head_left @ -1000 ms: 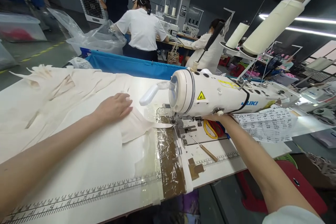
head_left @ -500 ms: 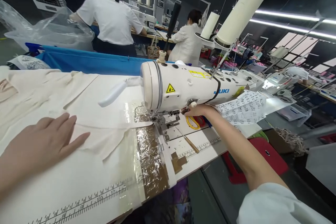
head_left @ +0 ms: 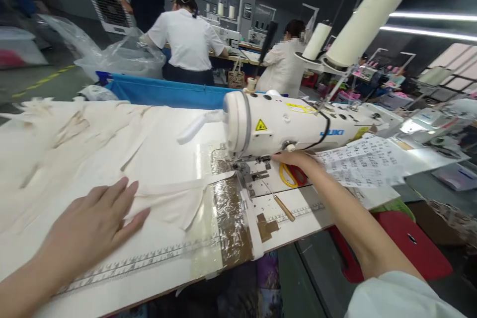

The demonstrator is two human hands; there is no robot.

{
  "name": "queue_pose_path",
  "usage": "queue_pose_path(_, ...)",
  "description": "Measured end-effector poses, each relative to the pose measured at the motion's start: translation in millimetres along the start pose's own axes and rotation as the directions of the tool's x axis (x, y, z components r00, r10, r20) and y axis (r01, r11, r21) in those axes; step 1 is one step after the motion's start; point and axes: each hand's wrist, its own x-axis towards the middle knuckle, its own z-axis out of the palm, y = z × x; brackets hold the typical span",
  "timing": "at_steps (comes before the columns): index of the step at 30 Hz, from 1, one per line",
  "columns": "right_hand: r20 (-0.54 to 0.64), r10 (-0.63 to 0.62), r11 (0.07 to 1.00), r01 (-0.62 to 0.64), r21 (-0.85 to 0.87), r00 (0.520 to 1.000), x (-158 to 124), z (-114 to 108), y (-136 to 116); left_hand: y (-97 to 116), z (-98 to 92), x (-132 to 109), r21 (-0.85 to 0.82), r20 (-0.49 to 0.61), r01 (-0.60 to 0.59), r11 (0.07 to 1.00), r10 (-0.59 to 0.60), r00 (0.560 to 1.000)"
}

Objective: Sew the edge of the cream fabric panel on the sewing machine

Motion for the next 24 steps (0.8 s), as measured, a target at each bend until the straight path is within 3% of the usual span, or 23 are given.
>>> queue_pose_path(2, -0.030, -0.028, 0.999, 0.029, 0.034, 0.999, -18.0, 8.9, -9.2, 8.2, -9.5, 2.8, 0.062, 0.051, 0.030, 0.998, -0.034, 0.998)
queue_pose_path(5, -0.033, -0.198, 0.969, 0.200, 0.141, 0.980, -64.3, 21.9, -33.0, 11.4, -12.8, 7.9, 0.068, 0.030, 0.027, 0.997, -0.029, 0.999)
queue_pose_path(8, -0.133, -0.449, 0.775, 0.459, 0.435, 0.884, -109.7, 31.0, -75.9, 8.3, -7.0, 13.1, 0.030, -0.022, 0.008, 1.000, -0.007, 1.000)
queue_pose_path(11, -0.298, -0.610, 0.596, 0.673, 0.437, 0.734, -118.2, 44.3, -133.9, 5.5, 0.3, 15.0, -0.008, -0.086, -0.027, 1.000, 0.026, 0.996)
queue_pose_path(14, -0.404, -0.754, 0.394, 0.849, 0.351, 0.517, -89.8, 66.1, -186.0, -0.3, 3.2, 14.8, -0.022, -0.086, -0.063, 0.998, 0.061, 0.994)
queue_pose_path(16, -0.414, -0.794, 0.352, 0.891, 0.285, 0.446, -68.3, 80.8, -205.9, -9.6, 2.3, 17.5, -0.034, -0.020, -0.088, 0.996, 0.087, 0.996)
queue_pose_path(18, -0.398, -0.795, 0.374, 0.887, 0.270, 0.457, -57.7, 91.1, -210.8, -23.5, 1.2, 25.6, -0.051, 0.049, -0.100, 0.994, 0.102, 0.994)
queue_pose_path(24, -0.379, -0.702, 0.529, 0.798, 0.290, 0.603, -81.4, 94.0, -183.6, -66.4, 7.8, 67.9, -0.181, 0.227, -0.096, 0.979, 0.137, 0.964)
